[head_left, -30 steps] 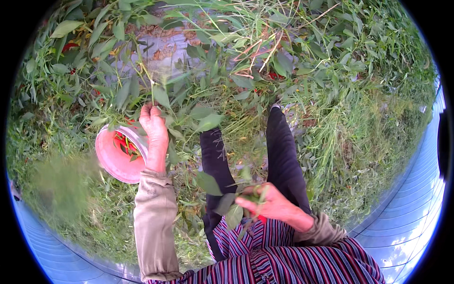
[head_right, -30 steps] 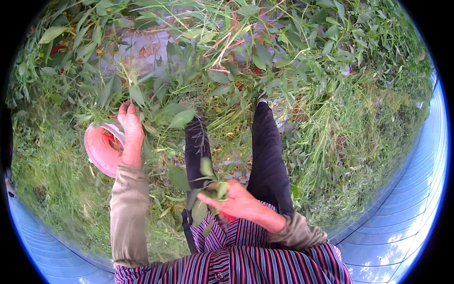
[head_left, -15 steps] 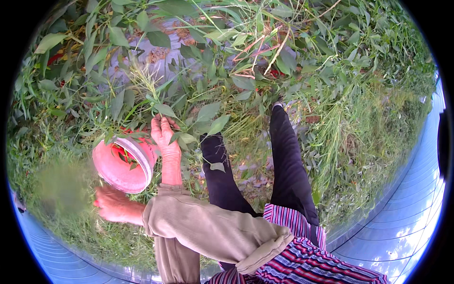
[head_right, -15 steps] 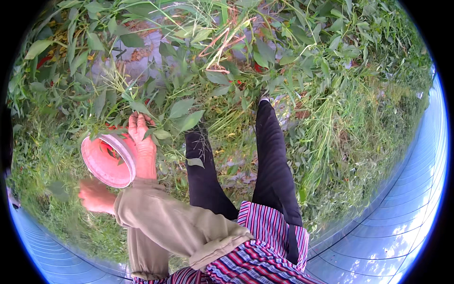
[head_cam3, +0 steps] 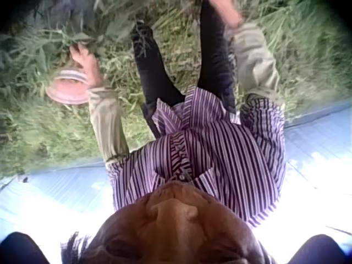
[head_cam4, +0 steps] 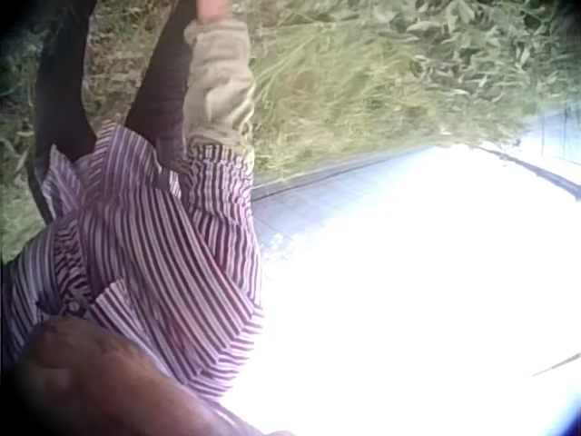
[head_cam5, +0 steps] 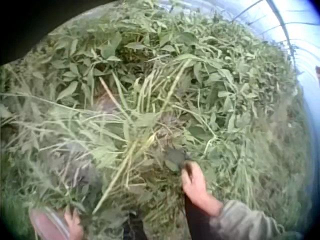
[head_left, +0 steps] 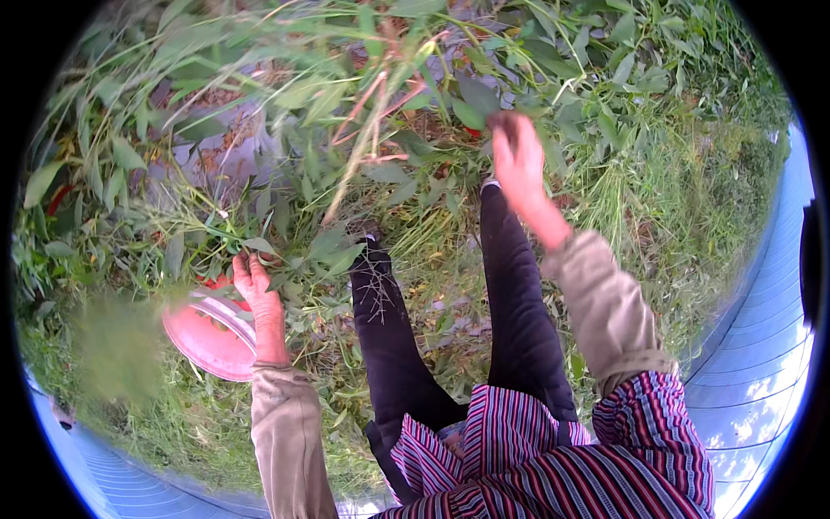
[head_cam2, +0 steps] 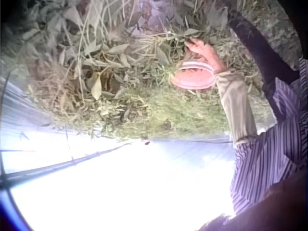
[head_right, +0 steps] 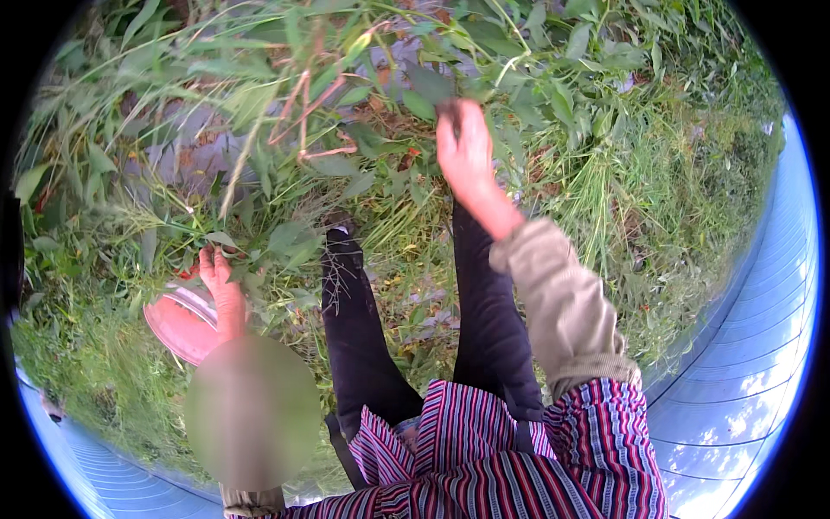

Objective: The person harvests peppers from plants using shears, placing the harvested peppers into a pink bucket.

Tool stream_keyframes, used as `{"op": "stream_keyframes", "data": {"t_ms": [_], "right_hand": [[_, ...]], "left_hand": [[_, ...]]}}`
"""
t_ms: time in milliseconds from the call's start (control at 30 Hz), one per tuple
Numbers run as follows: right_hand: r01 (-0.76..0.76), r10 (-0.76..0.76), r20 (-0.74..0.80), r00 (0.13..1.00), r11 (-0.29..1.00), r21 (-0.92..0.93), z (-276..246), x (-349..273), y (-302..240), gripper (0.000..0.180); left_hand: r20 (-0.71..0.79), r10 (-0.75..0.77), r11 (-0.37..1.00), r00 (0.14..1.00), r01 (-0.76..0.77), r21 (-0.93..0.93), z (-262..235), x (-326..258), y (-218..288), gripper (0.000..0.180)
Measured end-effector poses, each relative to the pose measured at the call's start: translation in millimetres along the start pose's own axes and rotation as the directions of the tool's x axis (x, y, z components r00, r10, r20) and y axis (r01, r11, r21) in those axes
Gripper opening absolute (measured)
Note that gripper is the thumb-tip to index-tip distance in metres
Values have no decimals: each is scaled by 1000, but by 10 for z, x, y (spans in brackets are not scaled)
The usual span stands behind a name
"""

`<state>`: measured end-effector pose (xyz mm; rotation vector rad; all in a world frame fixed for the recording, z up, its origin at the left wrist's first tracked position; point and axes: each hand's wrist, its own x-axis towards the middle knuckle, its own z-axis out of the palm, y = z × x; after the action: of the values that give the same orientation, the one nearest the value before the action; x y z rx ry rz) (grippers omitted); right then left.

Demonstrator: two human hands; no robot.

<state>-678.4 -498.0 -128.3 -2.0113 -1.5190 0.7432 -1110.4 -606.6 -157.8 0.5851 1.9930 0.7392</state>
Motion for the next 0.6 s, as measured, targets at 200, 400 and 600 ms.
{"op": "stream_keyframes", "data": {"t_ms": [200,400,600], "right_hand": [[-191,267,69,961,823,-535,253,719,903,46],[76,280,655,701,885,-460,515,-146,62,25],[-110,263,561,785,950,-292,311,-395,-289,23]], "left_hand": [[110,-26,999,994,29,-31,674,-214,438,27],[138,545,507,827,-456,731,865,-683,1049,42],[687,621,368,378,-914,171,1926,-1329,1742,27]]}}
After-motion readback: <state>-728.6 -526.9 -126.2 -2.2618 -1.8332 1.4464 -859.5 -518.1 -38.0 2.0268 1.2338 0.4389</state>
